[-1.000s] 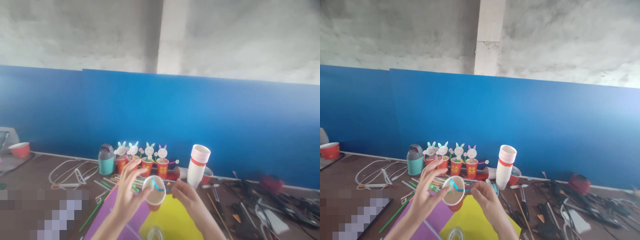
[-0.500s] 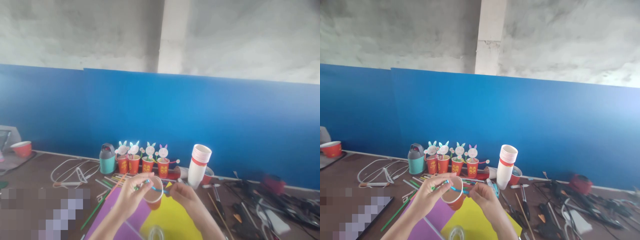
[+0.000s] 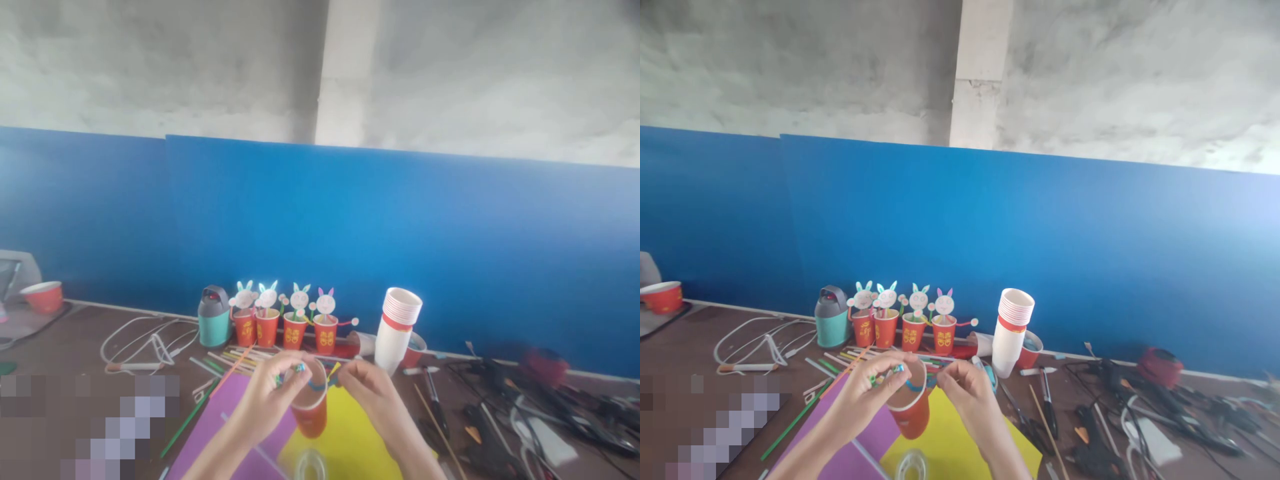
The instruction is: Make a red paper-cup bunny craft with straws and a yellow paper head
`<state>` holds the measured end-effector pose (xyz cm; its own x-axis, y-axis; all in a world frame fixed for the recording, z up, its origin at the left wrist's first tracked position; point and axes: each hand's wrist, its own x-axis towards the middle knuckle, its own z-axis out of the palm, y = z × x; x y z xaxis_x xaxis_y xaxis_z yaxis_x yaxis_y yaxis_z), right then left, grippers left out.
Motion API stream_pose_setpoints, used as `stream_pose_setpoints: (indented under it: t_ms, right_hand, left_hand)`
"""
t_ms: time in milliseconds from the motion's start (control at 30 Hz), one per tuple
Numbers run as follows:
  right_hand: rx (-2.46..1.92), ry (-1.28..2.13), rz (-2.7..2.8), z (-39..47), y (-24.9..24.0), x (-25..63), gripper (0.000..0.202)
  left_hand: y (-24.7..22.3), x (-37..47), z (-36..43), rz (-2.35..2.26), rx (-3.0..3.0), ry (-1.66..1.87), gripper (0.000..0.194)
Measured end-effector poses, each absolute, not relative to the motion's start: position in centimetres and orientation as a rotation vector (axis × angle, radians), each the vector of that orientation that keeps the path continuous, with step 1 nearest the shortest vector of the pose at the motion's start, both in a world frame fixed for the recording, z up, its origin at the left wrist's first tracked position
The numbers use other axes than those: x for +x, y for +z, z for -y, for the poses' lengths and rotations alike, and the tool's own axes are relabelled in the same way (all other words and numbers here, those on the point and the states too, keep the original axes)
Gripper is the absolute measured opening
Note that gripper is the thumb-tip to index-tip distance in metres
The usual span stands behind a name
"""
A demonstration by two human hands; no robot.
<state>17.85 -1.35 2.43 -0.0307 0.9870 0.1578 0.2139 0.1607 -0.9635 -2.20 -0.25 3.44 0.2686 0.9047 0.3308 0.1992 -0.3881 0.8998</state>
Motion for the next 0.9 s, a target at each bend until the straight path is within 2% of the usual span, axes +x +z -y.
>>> stream_pose_setpoints:
  t_ms: [233, 400, 467, 533, 600, 667, 767, 900]
  right_hand:
    - [-1.234, 0.748, 1.610, 1.6, 2.4, 16.3, 0.031]
    - [-1.072, 1.045, 1.581, 1.4, 2.0, 16.6, 0.036]
    - [-1.019, 1.182, 1.625, 1.6, 1.6, 16.8, 0.051]
    - [-1.144, 1.259, 1.680, 1.9, 1.1, 16.8, 0.068]
    - [-1.372, 1.285, 1.689, 1.9, 0.4, 16.5, 0.063]
    - [-1.417, 1.318, 1.648, 1.7, -0.1, 15.9, 0.052]
    - [-1.048, 1.412, 1.560, 1.1, -0.2, 15.1, 0.052]
    - [-0.861, 1.416, 1.417, 1.0, 0.6, 14.6, 0.053]
  left_hand:
    - [3.0, -1.5, 0.5, -1.054, 1.834, 1.141, 0.024]
    - [3.0, -1.8, 0.0, -1.095, 1.745, 1.183, 0.027]
    - [3.0, -1.9, -0.2, -1.113, 1.692, 1.214, 0.028]
    - [2.8, -1.9, -0.3, -1.135, 1.627, 1.219, 0.032]
    - [2.7, -2.0, -0.3, -1.121, 1.535, 1.207, 0.035]
    - [2.6, -2.2, -0.4, -0.994, 1.399, 1.246, 0.045]
    - [2.4, -2.5, -0.4, -0.717, 1.172, 1.374, 0.068]
    - [2.4, -2.3, -0.4, -0.610, 1.140, 1.321, 0.064]
